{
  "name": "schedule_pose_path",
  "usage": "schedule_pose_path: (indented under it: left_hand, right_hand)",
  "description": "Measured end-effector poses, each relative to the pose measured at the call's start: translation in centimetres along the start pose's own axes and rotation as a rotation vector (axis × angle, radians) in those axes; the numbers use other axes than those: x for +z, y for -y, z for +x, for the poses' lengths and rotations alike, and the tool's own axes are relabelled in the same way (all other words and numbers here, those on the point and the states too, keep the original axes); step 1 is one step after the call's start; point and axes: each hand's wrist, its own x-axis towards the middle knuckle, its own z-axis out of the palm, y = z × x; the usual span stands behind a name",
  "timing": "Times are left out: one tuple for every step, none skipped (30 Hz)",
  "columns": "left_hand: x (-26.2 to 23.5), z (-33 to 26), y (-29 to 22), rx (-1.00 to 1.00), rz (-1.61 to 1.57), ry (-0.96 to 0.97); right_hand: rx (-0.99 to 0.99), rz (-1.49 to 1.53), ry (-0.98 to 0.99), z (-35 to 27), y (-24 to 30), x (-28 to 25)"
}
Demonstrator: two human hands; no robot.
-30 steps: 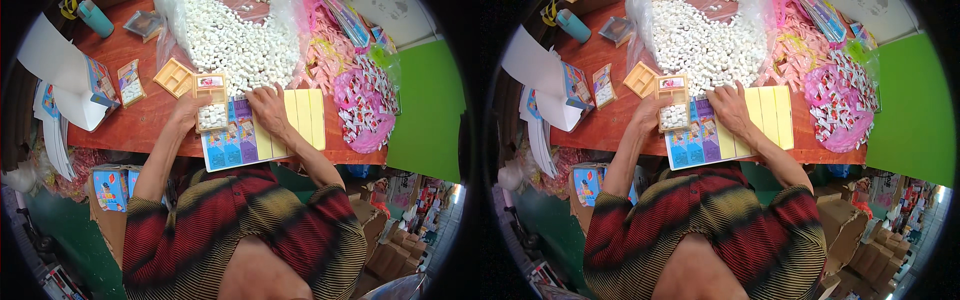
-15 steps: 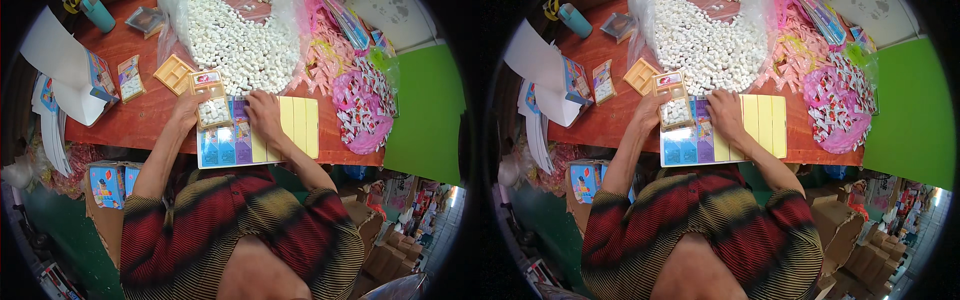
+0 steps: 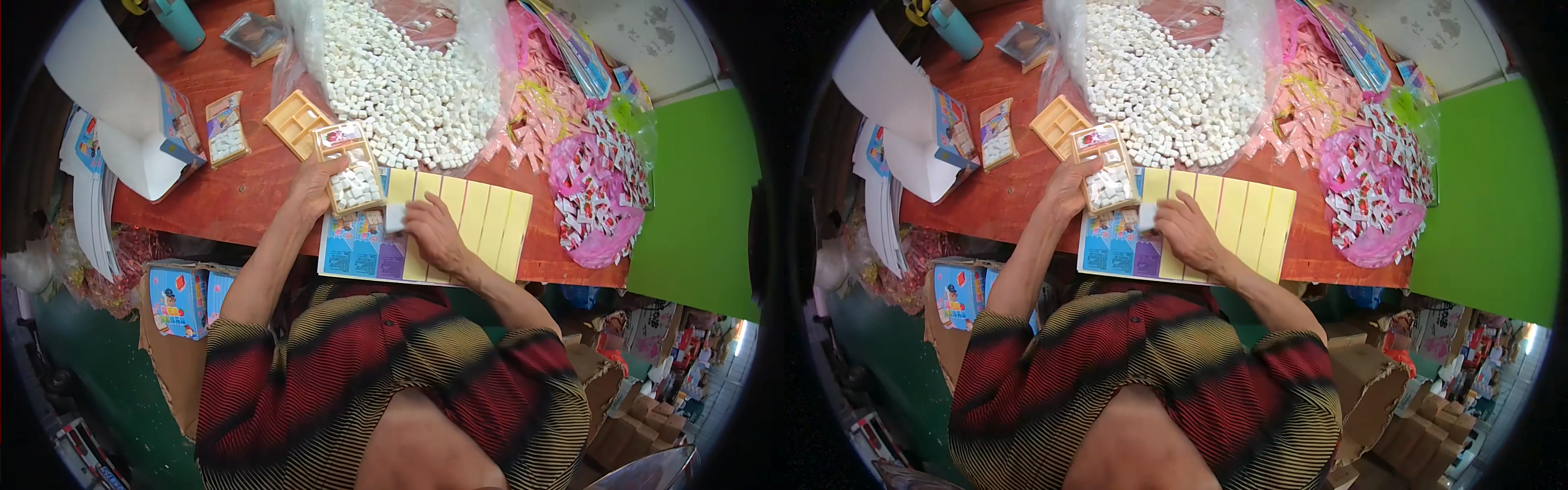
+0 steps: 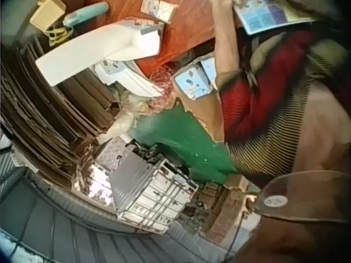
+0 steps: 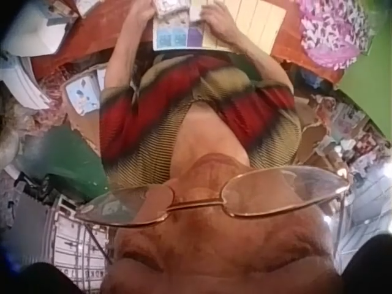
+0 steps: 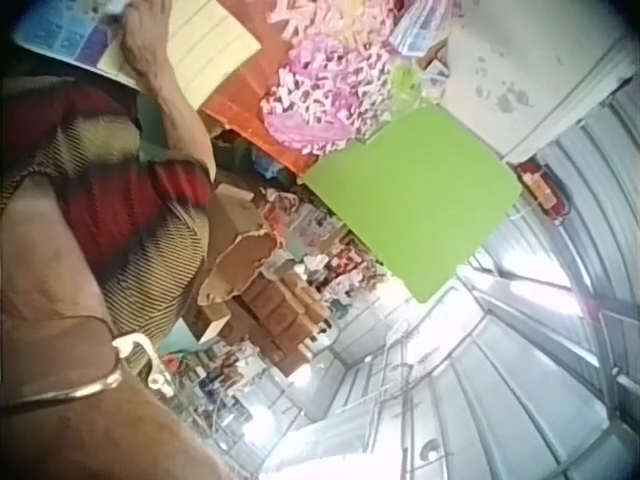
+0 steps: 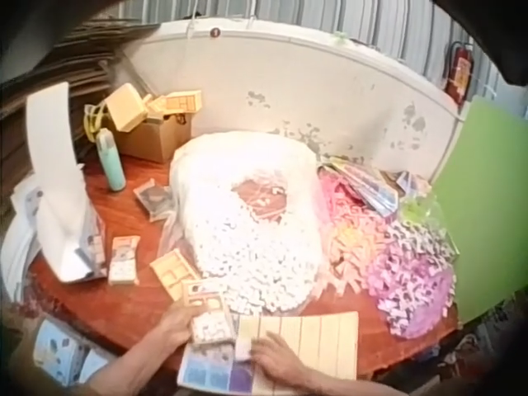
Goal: The person is packaging small items into trays, bagging them, and placing them into boxes.
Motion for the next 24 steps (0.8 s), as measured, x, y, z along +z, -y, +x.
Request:
schedule_pose_path:
  left_hand:
    - [-0.1,0.0,0.1,0.012,0.0,-0.008]
    - [0.1,0.0,0.4,0.069,0.022,-0.054]
    - [0.6,-0.1,0.4,0.127,0.044,-0.1]
    - [1.0,-0.6,0.5,0.247,0.135,-0.09]
    - [1.7,-0.8,0.5,0.268,0.138,-0.1]
    - [2.3,-0.9,0.5,0.333,0.154,-0.078]
    - [2.9,-0.9,0.5,0.397,0.171,-0.056]
    - [3.4,-0.8,0.5,0.408,0.177,-0.066]
    - [4.0,-0.7,0.6,0.352,0.11,-0.018]
    - [4.2,-0.7,0.6,0.292,0.042,0.033]
    - [4.0,-0.2,1.0,0.293,0.04,0.036]
    - [3.5,0.5,1.9,0.27,0.008,0.039]
    - [2.9,1.2,2.8,0.243,-0.024,0.043]
    - [2.7,1.3,3.3,0.269,-0.025,0.006]
    - [2.5,1.6,3.5,0.26,-0.029,0.012]
    - [2.2,1.9,3.6,0.269,0.039,-0.029]
    - [1.9,2.0,3.6,0.278,0.108,-0.074]
    - [2.1,1.9,3.3,0.289,0.135,-0.095]
    - [2.1,2.1,3.3,0.284,0.134,-0.09]
    - [2.0,2.2,3.2,0.309,0.149,-0.122]
    - [1.9,2.3,3.1,0.333,0.163,-0.154]
    - [1.7,2.3,3.0,0.331,0.163,-0.152]
    - [1.5,2.4,2.9,0.334,0.145,-0.129]
    - [1.4,2.5,2.9,0.331,0.128,-0.1]
  right_hand:
    - [-0.003,0.1,0.024,-0.3,0.1,-0.1]
    - [0.013,0.078,0.024,-0.4,-0.1,-0.1]
    - [-0.003,0.089,0.019,-0.1,-0.2,-0.3]
    - [0.106,0.121,-0.033,0.4,-0.1,-0.5]
    - [0.213,0.15,-0.085,0.9,-0.4,-0.6]
    - [0.182,0.162,-0.158,0.8,-0.9,-0.1]
    - [0.164,0.175,-0.16,0.7,-1.3,-0.2]
    - [0.084,0.118,-0.12,0.3,-1.5,-0.2]
    - [0.002,0.059,-0.079,0.2,-1.5,-0.1]
    - [-0.004,0.054,-0.087,0.5,-1.2,-0.1]
    - [-0.005,0.05,-0.086,0.8,-1.1,-0.3]
    - [-0.023,0.02,-0.078,1.1,-0.9,-0.6]
    - [-0.038,-0.013,-0.069,1.3,-0.7,-1.0]
    - [-0.031,-0.02,-0.066,1.6,-0.3,-1.4]
    - [-0.077,-0.009,-0.065,2.0,0.1,-1.9]
    - [-0.122,0.003,-0.064,2.2,0.4,-2.6]
    - [-0.113,0.001,-0.06,2.2,0.9,-3.3]
    - [-0.068,0.093,-0.114,2.4,1.3,-4.1]
    - [-0.023,0.185,-0.17,2.6,1.8,-5.0]
    - [0.014,0.161,-0.223,2.6,2.0,-6.2]
    - [0.056,0.153,-0.286,2.4,2.2,-7.6]
    - [0.269,0.222,-0.372,2.5,2.7,-9.1]
    - [0.254,0.194,-0.497,3.1,2.3,-10.6]
    - [0.444,0.332,-0.745,3.1,1.9,-11.1]
